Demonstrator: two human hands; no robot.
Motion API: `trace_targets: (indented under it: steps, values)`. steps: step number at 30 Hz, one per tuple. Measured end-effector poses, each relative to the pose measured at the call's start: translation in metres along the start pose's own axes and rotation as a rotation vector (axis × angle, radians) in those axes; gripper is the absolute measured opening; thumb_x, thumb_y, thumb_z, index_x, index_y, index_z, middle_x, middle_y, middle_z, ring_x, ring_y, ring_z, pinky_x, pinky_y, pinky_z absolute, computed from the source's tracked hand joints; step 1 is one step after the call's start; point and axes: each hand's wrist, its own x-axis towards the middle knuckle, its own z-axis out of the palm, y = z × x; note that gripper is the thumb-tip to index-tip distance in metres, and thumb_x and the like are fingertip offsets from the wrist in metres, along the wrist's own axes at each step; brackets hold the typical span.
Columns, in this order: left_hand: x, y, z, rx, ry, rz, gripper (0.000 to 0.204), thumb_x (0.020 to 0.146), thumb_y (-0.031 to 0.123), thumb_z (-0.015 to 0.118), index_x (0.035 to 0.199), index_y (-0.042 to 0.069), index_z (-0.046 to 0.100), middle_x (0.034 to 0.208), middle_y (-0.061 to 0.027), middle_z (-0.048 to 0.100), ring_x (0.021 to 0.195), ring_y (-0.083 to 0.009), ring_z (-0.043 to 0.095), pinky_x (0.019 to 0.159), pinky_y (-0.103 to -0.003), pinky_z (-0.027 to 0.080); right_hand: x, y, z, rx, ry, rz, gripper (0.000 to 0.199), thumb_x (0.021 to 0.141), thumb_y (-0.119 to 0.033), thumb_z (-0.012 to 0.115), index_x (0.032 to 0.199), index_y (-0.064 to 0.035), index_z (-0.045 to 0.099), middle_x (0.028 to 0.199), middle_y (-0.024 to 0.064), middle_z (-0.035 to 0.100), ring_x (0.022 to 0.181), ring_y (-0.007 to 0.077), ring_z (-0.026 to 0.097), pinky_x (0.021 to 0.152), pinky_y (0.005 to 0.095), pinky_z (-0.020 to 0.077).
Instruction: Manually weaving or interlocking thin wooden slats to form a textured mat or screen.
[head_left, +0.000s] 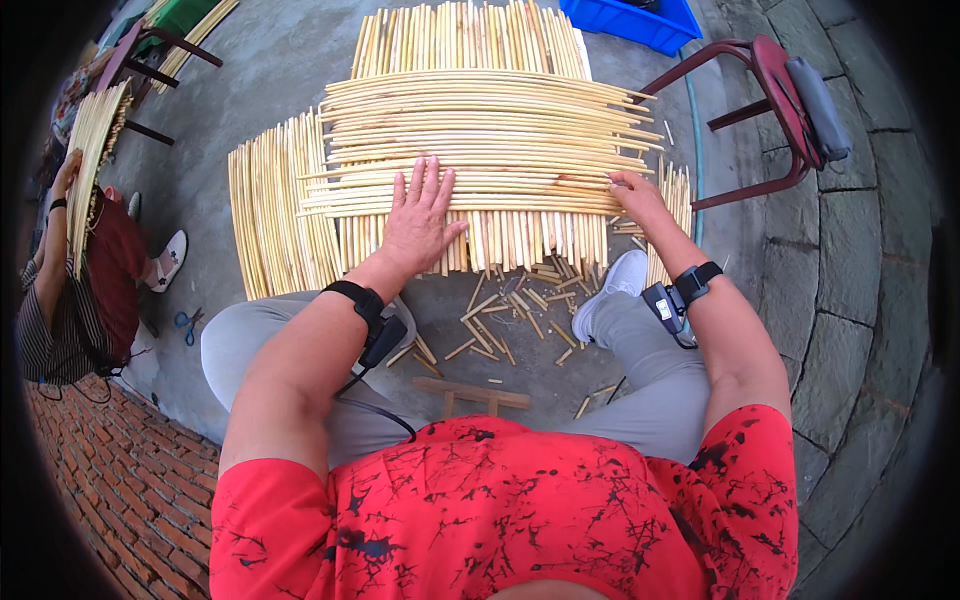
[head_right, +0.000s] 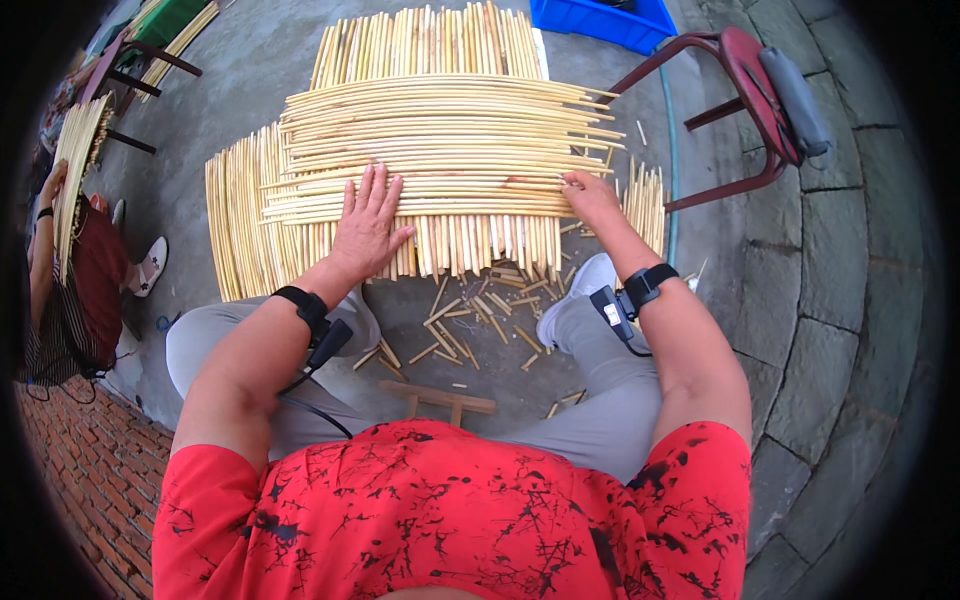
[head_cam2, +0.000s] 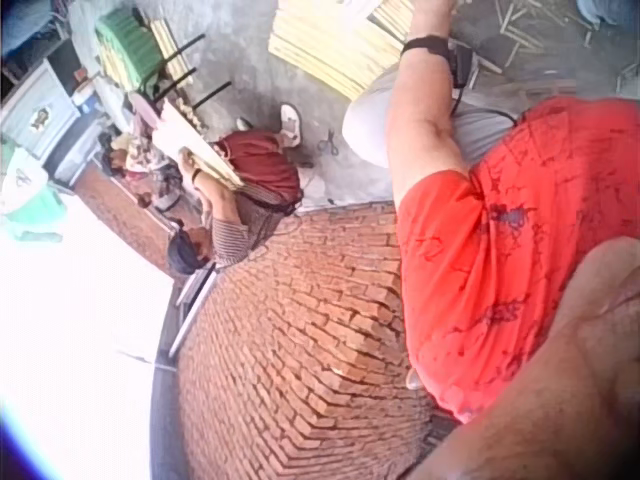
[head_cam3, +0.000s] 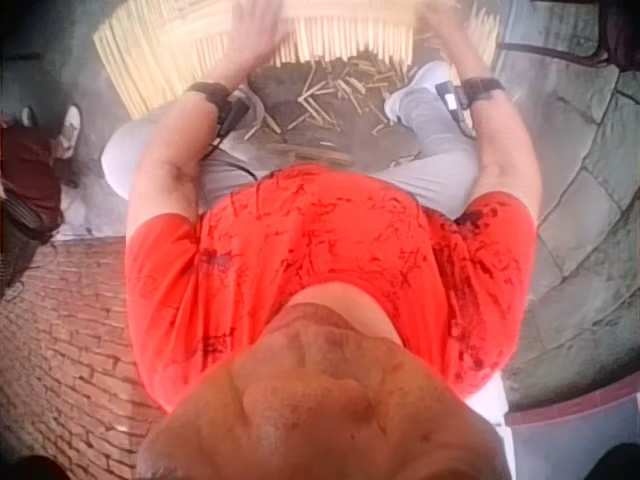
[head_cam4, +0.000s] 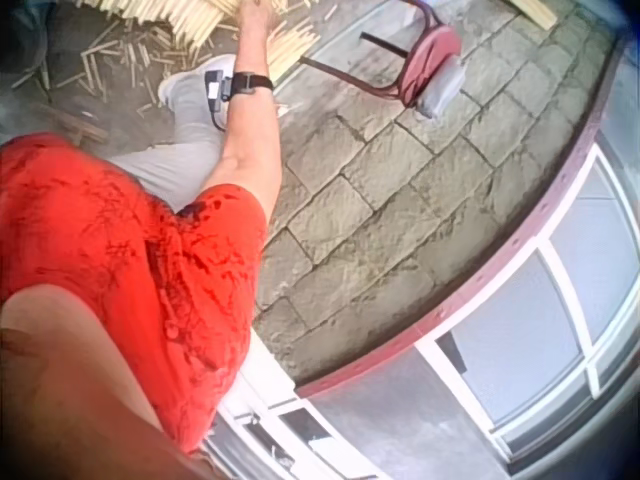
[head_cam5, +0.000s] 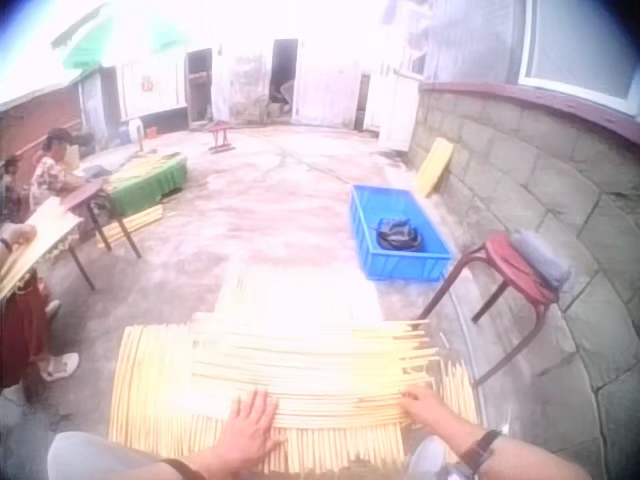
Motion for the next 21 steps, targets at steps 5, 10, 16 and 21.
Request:
trace_targets:
  steps: [5,10,16,21]
  values:
    - [-0.005,-0.008,-0.003,0.033,-0.016,-0.033,0.074,0.087,0.044,0.049,0.142,0.004,0.020,0.148,-0.0208,0.013,0.138,-0.0348,0.008,0.110,-0.049,0.007,0.019,-0.013,0.017,-0.033,-0.049,0.002,0.035,0.078,-0.031,0.057,0.108,-0.0139,0.063,0.106,0.0129,0.064,0.101,0.0275,0.059,0.088,0.0347,0.0447]
    - [-0.001,0.000,-0.003,0.041,-0.024,-0.051,0.075,0.087,0.044,0.050,0.143,0.004,0.019,0.148,-0.0200,0.013,0.138,-0.0342,0.008,0.110,-0.048,0.007,0.027,0.000,0.016,0.089,-0.034,0.012,0.033,0.079,-0.033,0.056,0.103,-0.0130,0.066,0.104,0.0120,0.064,0.099,0.0279,0.059,0.085,0.0352,0.0453]
    - [-0.006,-0.008,-0.003,0.039,-0.009,-0.050,0.075,0.087,0.044,0.050,0.143,0.005,0.020,0.148,-0.0197,0.014,0.138,-0.0339,0.008,0.110,-0.049,0.007,0.018,-0.020,0.019,0.085,0.022,0.031,0.036,0.081,-0.038,0.052,0.093,-0.0086,0.067,0.094,0.0165,0.065,0.089,0.0329,0.061,0.079,0.0373,0.0468]
    - [-0.008,-0.006,0.001,0.005,0.007,-0.023,0.073,0.087,0.045,0.049,0.142,0.005,0.022,0.147,-0.0198,0.017,0.138,-0.0342,0.011,0.110,-0.049,0.008,0.006,-0.015,0.015,-0.040,0.085,0.001,0.041,0.084,-0.045,0.049,0.089,-0.0105,0.070,0.093,0.0153,0.066,0.091,0.0336,0.060,0.081,0.0385,0.0456]
